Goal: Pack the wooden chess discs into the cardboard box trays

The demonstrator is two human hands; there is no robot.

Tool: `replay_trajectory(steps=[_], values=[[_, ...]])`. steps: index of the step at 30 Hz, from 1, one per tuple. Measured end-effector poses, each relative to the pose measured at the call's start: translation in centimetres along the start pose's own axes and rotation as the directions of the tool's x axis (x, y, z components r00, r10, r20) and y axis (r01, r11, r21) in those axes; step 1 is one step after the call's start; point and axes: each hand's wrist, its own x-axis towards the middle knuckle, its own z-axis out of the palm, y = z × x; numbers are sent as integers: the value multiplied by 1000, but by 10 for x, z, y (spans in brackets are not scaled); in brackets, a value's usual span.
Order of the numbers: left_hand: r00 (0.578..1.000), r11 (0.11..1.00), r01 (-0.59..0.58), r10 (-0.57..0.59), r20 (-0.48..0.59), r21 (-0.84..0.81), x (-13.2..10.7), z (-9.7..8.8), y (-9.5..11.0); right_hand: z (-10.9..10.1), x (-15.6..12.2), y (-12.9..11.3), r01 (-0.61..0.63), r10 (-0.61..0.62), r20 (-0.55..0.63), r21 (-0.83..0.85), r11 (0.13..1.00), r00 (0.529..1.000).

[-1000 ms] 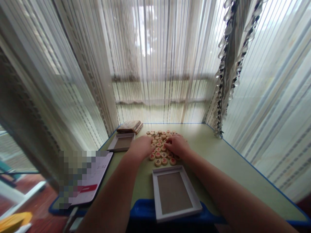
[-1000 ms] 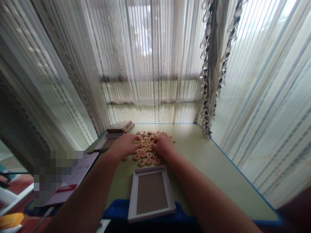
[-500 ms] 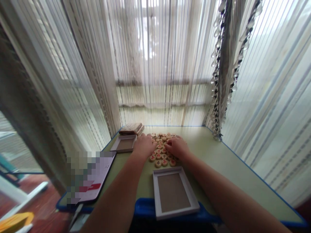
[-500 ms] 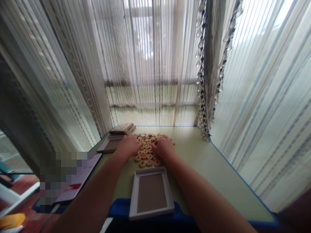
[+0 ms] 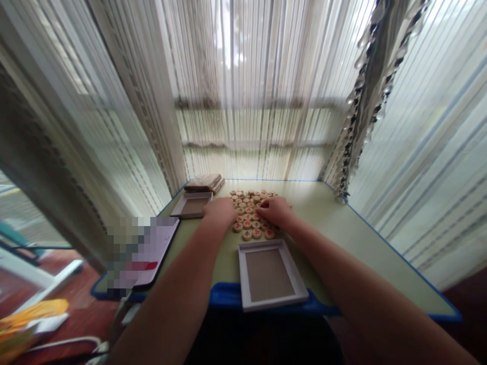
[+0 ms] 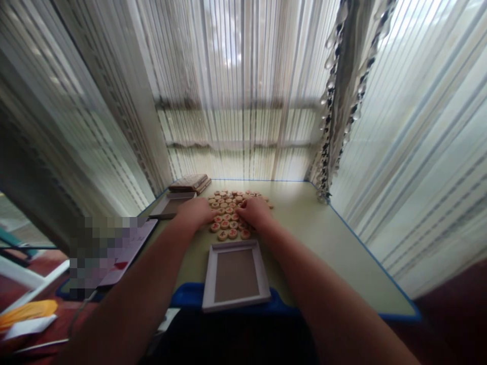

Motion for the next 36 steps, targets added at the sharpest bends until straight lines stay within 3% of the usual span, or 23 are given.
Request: replay_trajectory(steps=[3,8,14,20,24,30,36], values=[[1000,1000,3,-3,-7,-1,1,0,0,2,-1,1,-2,6,-52,70,998,999],[1000,1000,-8,8,8,-8,1,0,-2,2,-3,2,45,-39,-162,33,998,986],[998,998,-54,55,18,-15,0,-1,-3,1,-5,0,88,-85,-88,37,995,992],[994,993,-112,113,7,-48,-1,-3,-3,2,-8,2,67,-71,-159,-34,997,985],[993,991,-118,117,-22,-59,2,-1,-2,2,-7,5,78,-83,-61,-72,994,995],[975,974,-218,215,-58,-66,6,5,-3,-2,-8,11,29,-38,-149,-65,997,988],[967,962,-250,242,-76,-114,8,8,-6,-6,-10,14,-17,7,-111,-87,996,994]])
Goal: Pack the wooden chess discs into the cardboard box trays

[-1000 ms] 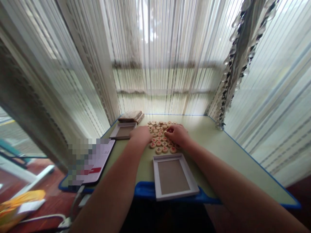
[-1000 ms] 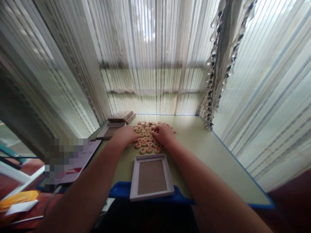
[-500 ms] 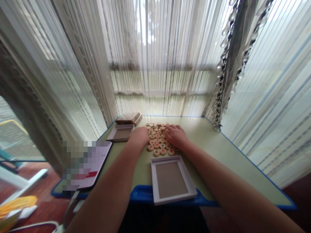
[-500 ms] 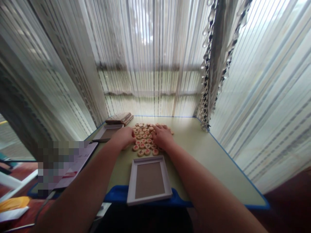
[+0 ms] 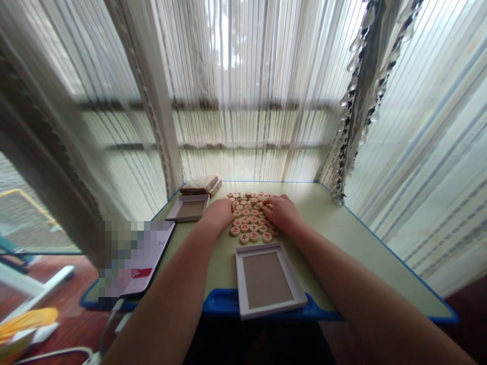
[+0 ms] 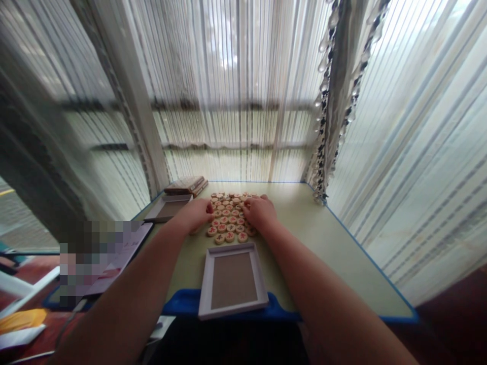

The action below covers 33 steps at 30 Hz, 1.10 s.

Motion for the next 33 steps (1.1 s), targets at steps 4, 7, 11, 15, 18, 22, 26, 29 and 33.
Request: replay_trajectory(steps=[4,7,11,15,18,22,26,29,33], values=[[1000,999,-14,13,-20,-32,2,0,-2,0,0,0,2,-1,-44,19,1000,999],[1000,999,-27,27,-6,-40,4,0,-3,-1,0,1,7,-5,-64,31,999,998],[999,998,-27,28,27,-49,5,0,-3,-3,-1,-2,29,-24,-86,61,998,996],[998,998,9,-5,56,-65,6,0,-5,-3,-3,-7,65,-59,-69,91,994,996],[1000,999,10,-10,2,-44,6,0,-6,0,-3,-8,66,-63,-37,95,993,997],[999,999,32,-33,-38,-28,3,-2,-4,2,-2,-6,69,-68,-31,65,995,997],[998,998,54,-54,-40,-13,1,-2,-2,1,-1,-4,113,-113,-1,2,994,994],[995,996,84,-84,-51,-16,2,-2,-3,1,0,-3,136,-136,3,-44,990,991],[993,993,117,-117,-12,-1,0,-4,-3,3,1,0,145,-142,44,-99,984,989]])
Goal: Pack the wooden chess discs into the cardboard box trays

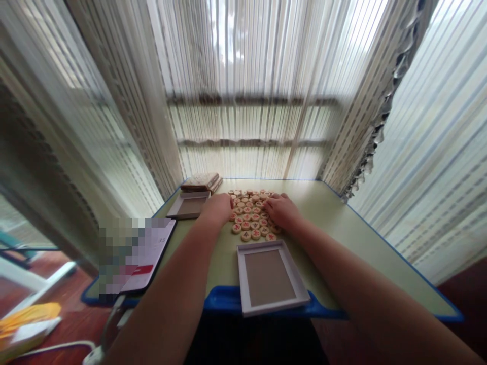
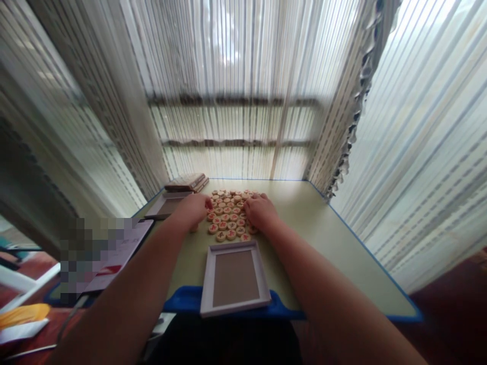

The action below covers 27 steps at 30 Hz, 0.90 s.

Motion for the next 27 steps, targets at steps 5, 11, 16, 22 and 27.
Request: replay_trajectory(steps=[5,11,16,22,27], values=[[997,998,-38,35,74,40,-8,-6,6,1,0,2,-56,56,-5,24,998,998],[995,996,-51,44,89,79,-9,-6,7,-4,-3,1,-99,107,-91,80,992,990],[998,995,-24,18,57,95,-7,-4,5,-11,-8,-4,-33,43,-90,105,994,995],[998,997,-60,61,-19,37,-6,0,5,-32,-10,5,-145,142,29,125,981,989],[988,999,-35,29,-154,-37,-1,5,4,-38,-20,-1,32,-31,-9,259,965,999]])
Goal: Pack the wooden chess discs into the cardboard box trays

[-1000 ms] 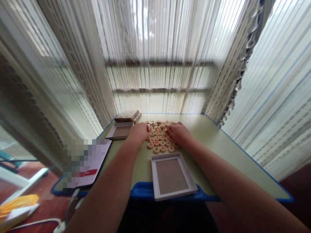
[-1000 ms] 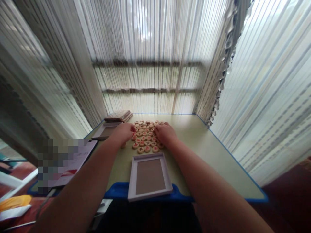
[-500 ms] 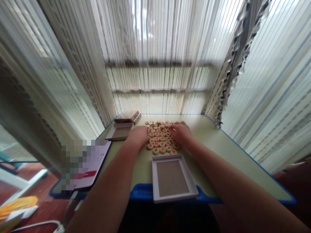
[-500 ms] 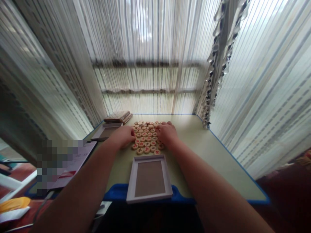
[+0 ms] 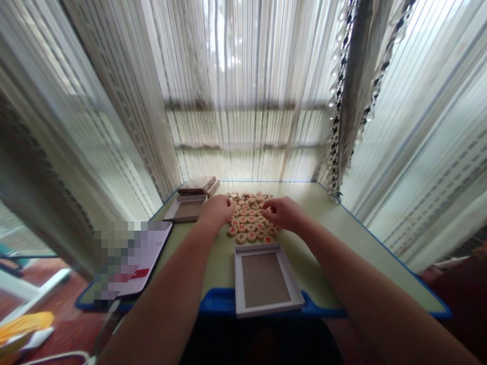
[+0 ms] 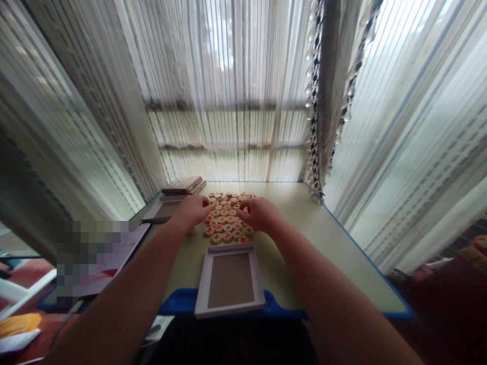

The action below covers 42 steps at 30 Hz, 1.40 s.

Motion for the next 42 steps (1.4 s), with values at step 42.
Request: replay_trajectory(steps=[42], values=[[999,999,40,-40,34,13,4,10,-17,21,-5,-33,307,-305,102,-9,952,947]])
